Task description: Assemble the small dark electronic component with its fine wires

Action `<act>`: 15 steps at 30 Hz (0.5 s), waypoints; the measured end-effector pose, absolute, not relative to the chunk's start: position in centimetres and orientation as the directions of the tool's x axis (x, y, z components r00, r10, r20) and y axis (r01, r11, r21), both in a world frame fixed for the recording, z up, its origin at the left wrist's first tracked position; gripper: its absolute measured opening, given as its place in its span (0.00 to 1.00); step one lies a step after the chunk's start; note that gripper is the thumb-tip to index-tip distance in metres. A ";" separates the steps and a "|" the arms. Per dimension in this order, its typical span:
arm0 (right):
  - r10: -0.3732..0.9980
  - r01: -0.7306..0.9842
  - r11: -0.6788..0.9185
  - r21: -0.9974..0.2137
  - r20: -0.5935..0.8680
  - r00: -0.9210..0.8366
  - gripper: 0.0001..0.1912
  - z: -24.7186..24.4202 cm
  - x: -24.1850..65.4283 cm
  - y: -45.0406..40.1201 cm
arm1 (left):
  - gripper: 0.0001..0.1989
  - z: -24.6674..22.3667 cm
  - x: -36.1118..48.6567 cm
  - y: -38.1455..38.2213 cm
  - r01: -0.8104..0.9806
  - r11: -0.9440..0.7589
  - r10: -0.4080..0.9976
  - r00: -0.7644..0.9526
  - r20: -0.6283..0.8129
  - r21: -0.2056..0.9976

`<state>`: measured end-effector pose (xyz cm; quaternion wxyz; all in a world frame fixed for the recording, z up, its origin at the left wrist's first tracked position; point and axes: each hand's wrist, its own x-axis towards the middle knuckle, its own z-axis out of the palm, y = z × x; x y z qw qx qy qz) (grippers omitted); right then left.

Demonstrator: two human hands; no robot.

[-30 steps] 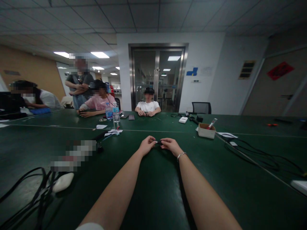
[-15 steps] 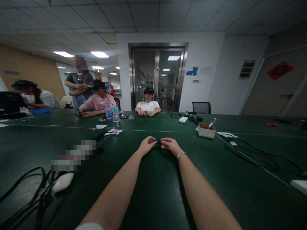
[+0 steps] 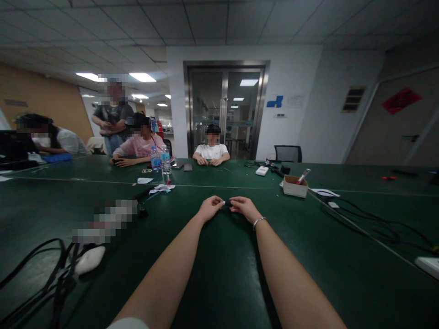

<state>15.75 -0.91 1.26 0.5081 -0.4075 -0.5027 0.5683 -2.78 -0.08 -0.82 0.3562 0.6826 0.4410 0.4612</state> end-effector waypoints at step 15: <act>0.990 -0.174 0.003 -0.985 0.027 -0.135 0.07 1.4 15.7 -1.0 | 0.13 -0.8 -2.8 -0.2 0.271 -0.370 0.925 0.201 0.323 0.889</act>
